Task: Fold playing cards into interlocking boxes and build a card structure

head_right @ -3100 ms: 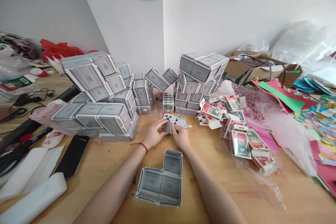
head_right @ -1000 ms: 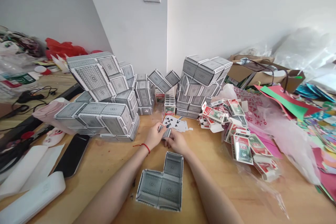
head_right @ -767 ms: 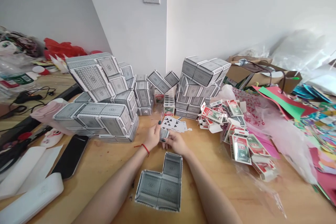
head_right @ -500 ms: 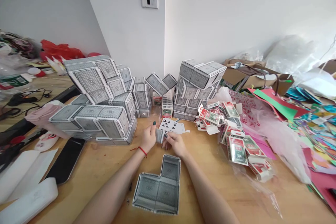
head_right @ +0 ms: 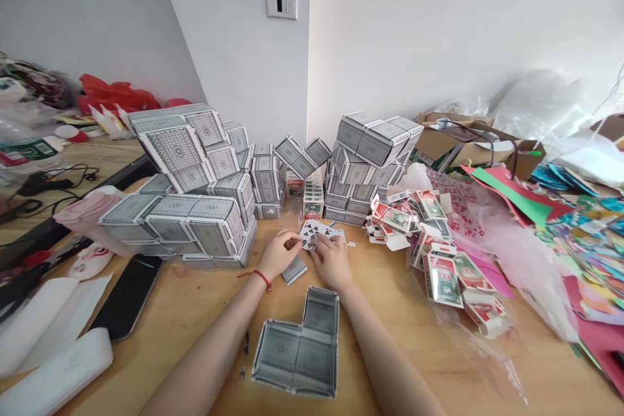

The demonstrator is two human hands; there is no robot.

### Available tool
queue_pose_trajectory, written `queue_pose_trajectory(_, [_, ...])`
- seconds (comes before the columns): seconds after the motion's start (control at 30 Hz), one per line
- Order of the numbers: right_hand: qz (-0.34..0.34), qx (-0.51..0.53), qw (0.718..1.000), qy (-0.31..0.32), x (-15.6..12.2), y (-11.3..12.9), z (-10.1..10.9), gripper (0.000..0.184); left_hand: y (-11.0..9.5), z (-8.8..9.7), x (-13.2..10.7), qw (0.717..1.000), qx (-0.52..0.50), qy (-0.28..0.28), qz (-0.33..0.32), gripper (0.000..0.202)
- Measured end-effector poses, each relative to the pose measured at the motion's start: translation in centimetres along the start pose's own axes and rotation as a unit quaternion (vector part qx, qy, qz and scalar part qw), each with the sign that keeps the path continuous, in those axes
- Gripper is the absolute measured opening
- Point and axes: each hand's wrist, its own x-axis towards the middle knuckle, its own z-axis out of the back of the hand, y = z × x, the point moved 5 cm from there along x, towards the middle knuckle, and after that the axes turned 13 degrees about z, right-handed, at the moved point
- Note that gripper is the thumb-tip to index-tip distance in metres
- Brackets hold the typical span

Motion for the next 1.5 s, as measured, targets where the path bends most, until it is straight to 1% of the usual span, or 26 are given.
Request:
queue_pose_trajectory(0.07, [0.004, 0.004, 1.0, -0.001, 0.0, 0.0, 0.0, 0.027, 0.1, 0.3, 0.1, 1.0, -0.006, -0.018, 0.008, 0.013])
queue_pose_trajectory(0.17, [0.007, 0.019, 1.0, -0.008, 0.1, 0.1, 0.2, 0.028, 0.5, 0.5, 0.3, 0.999, 0.002, -0.038, 0.037, 0.017])
queue_pose_trajectory(0.27, [0.006, 0.045, 0.999, -0.02, 0.2, 0.1, 0.4, 0.03, 0.9, 0.1, 0.4, 0.997, -0.001, -0.019, 0.075, 0.02])
queue_pose_trajectory(0.37, [0.017, 0.074, 0.997, -0.027, 0.3, 0.3, 0.6, 0.03, 1.2, -0.3, 0.4, 0.994, -0.03, 0.002, 0.107, 0.02])
queue_pose_trajectory(0.47, [0.037, 0.098, 0.994, -0.021, 0.3, 0.6, 0.6, 0.03, 1.3, -0.6, 0.3, 0.992, -0.065, 0.016, 0.11, 0.024])
queue_pose_trajectory(0.53, [0.037, 0.098, 0.994, -0.024, 0.4, 0.6, 0.7, 0.027, 1.4, -0.7, 0.4, 0.99, -0.089, 0.021, 0.104, 0.024])
queue_pose_trajectory(0.57, [0.032, 0.091, 0.995, -0.03, 0.4, 0.6, 0.7, 0.027, 1.5, -0.7, 0.4, 0.99, -0.1, 0.017, 0.102, 0.024])
queue_pose_trajectory(0.6, [0.025, 0.079, 0.996, -0.037, 0.3, 0.4, 0.7, 0.031, 1.7, -0.6, 0.5, 0.989, -0.108, 0.009, 0.101, 0.025])
queue_pose_trajectory(0.7, [-0.004, 0.034, 0.998, -0.052, 0.2, -0.1, 0.5, 0.058, 2.0, -0.4, 0.6, 0.988, -0.112, -0.024, 0.104, 0.027])
queue_pose_trajectory(0.73, [-0.012, 0.023, 0.998, -0.05, 0.1, -0.2, 0.4, 0.062, 2.1, -0.3, 0.7, 0.988, -0.109, -0.034, 0.105, 0.029])
queue_pose_trajectory(0.8, [-0.024, 0.012, 0.999, -0.045, 0.0, -0.4, 0.1, 0.061, 2.2, -0.2, 0.7, 0.988, -0.103, -0.045, 0.106, 0.03])
queue_pose_trajectory(0.87, [-0.034, 0.009, 0.998, -0.047, -0.1, -0.5, 0.0, 0.053, 2.2, -0.1, 0.6, 0.988, -0.1, -0.05, 0.107, 0.027])
queue_pose_trajectory(0.93, [-0.051, 0.011, 0.997, -0.06, -0.2, -0.8, 0.0, 0.047, 2.1, -0.1, 0.5, 0.988, -0.1, -0.053, 0.105, 0.022])
queue_pose_trajectory(1.0, [-0.074, 0.019, 0.994, -0.072, -0.3, -1.1, 0.1, 0.044, 2.0, 0.1, 0.5, 0.988, -0.104, -0.054, 0.103, 0.019])
queue_pose_trajectory(1.2, [-0.117, 0.057, 0.989, -0.073, -0.4, -1.8, 0.3, 0.044, 1.8, 0.3, 0.5, 0.987, -0.109, -0.053, 0.106, 0.018])
queue_pose_trajectory(1.4, [-0.155, 0.041, 0.985, -0.063, -0.4, -2.1, 0.3, 0.061, 1.7, 0.1, 0.4, 0.987, -0.105, -0.045, 0.11, 0.019])
queue_pose_trajectory(1.5, [-0.153, 0.034, 0.985, -0.072, -0.5, -2.1, 0.3, 0.057, 1.7, 0.1, 0.4, 0.987, -0.103, -0.048, 0.11, 0.019])
